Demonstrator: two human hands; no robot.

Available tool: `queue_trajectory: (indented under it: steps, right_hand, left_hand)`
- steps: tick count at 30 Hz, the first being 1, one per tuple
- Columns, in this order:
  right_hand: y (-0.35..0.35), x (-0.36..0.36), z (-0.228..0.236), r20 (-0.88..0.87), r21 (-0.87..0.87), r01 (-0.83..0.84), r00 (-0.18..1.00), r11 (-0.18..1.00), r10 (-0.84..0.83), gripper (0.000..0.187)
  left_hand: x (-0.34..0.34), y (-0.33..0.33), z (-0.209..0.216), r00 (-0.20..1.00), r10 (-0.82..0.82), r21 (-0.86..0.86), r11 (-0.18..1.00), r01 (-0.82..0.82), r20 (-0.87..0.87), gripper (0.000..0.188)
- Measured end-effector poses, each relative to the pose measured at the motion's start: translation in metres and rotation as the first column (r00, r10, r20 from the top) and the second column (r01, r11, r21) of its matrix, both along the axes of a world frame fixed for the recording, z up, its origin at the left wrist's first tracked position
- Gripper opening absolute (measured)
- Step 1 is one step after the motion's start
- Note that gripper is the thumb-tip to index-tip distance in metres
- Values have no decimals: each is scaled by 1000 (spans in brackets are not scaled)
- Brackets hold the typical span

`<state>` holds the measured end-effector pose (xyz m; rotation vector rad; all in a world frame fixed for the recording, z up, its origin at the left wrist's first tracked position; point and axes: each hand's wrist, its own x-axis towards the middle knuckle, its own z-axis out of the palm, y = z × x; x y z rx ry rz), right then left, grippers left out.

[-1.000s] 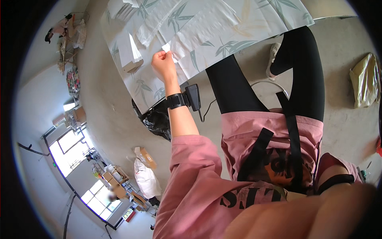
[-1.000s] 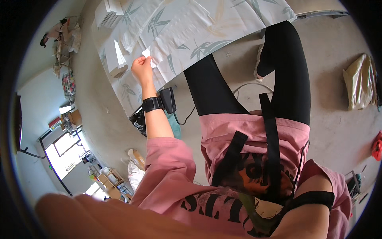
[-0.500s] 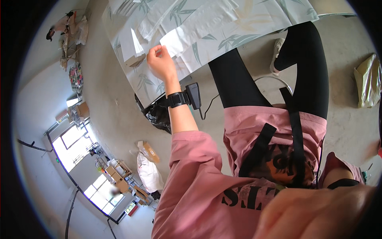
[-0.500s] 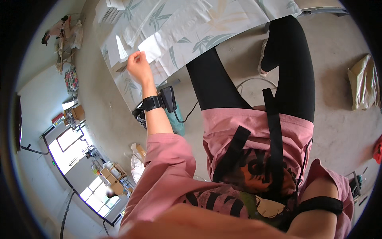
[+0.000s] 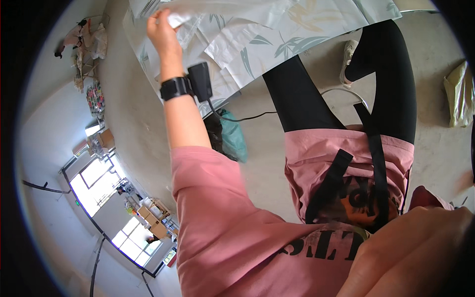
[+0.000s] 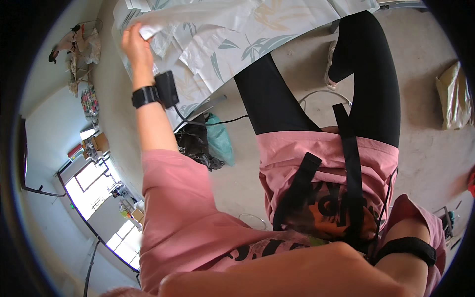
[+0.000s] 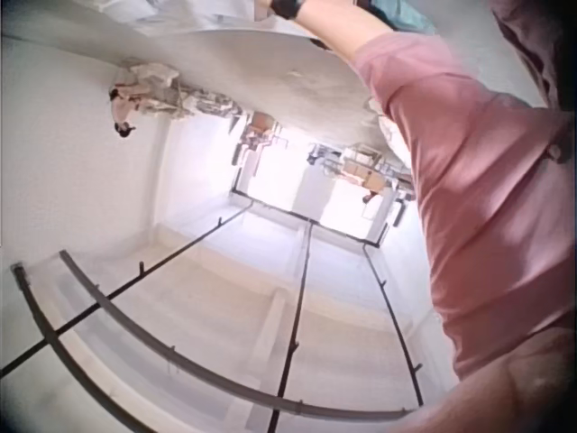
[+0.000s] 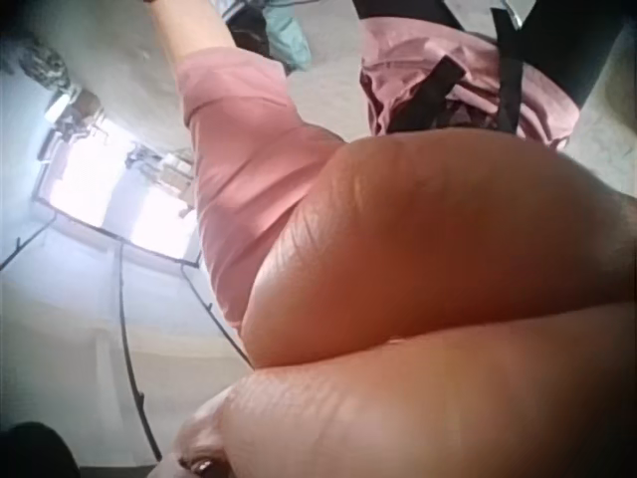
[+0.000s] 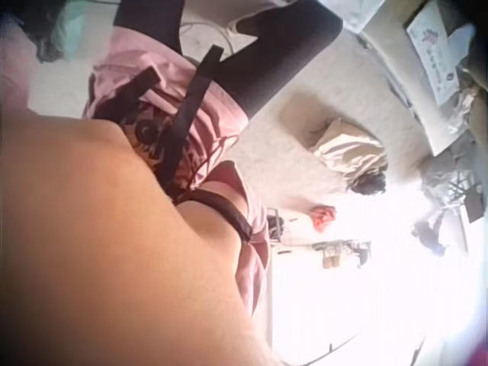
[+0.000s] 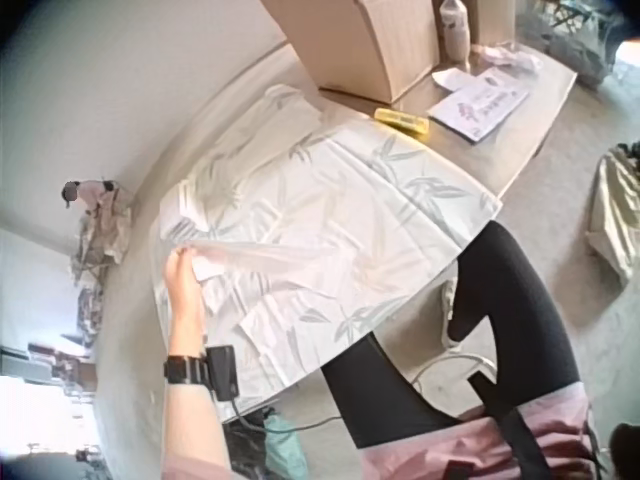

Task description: The recorder folds white paper liners and organizes them into a stack on a table.

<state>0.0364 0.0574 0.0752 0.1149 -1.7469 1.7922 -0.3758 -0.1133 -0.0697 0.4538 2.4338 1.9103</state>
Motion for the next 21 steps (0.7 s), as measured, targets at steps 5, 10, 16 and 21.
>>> queue_trajectory:
  steps: [5, 10, 16, 21]
  right_hand:
    - [5, -3, -3, 19, 58, 16, 1000, 998, -17, 19]
    - [6, -8, -3, 18, 91, -1, 1000, 996, -1, 19]
    - [8, -13, -3, 26, 148, -8, 1000, 989, 4, 19]
    - [19, -14, 8, -24, 202, -38, 999, 979, 44, 19]
  left_hand:
    - [-94, -33, 10, 912, -18, 136, 990, -42, 409, 34]
    - [-115, -96, -38, 717, 99, 306, 858, -413, 690, 36]
    - [-69, -80, -61, 651, 67, 303, 846, -439, 756, 27]
    - [-29, -61, -54, 727, 184, 18, 965, -261, 661, 33]
